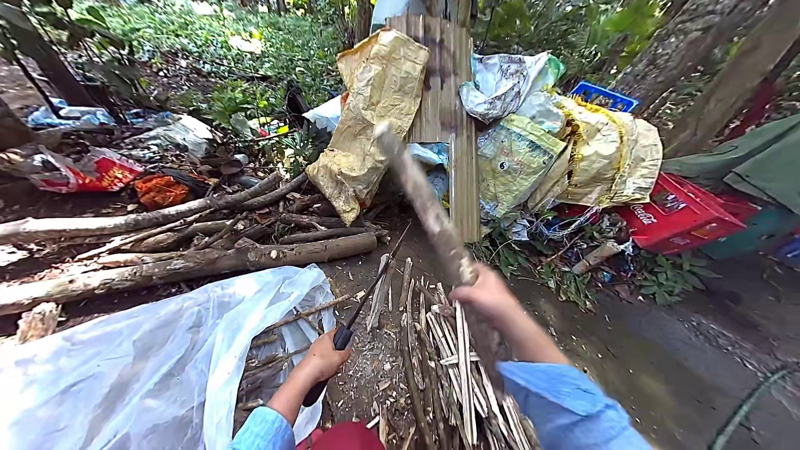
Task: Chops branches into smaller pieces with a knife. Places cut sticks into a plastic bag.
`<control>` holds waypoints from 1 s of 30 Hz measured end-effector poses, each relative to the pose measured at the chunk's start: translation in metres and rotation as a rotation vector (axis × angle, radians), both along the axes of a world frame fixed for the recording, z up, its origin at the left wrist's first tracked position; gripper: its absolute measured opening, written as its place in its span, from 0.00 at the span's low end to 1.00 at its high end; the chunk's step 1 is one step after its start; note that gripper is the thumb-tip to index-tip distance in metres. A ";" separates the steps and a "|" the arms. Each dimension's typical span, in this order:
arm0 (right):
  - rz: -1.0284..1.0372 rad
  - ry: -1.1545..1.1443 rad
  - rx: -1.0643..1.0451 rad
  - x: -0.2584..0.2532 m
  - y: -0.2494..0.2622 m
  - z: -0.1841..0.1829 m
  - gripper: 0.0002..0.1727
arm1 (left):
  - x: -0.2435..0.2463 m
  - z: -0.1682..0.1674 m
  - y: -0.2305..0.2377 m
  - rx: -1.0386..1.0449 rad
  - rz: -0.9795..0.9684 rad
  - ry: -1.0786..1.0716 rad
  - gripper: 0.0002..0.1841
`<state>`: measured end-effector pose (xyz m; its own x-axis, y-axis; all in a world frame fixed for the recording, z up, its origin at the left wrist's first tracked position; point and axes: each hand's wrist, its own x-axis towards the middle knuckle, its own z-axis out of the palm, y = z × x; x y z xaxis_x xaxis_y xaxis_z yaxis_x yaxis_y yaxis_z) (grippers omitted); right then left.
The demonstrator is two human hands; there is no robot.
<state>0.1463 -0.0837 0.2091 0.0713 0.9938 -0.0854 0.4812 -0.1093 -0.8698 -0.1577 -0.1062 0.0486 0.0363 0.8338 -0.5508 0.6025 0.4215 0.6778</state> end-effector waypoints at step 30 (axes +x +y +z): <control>-0.274 0.188 0.816 0.002 0.076 0.003 0.52 | -0.013 -0.070 0.007 -0.134 -0.029 0.232 0.23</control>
<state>0.1488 -0.0077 0.2126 0.3725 0.7001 0.6092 0.3698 0.4901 -0.7894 -0.1703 -0.0996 -0.0211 -0.0810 0.7532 -0.6528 0.7481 0.4788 0.4595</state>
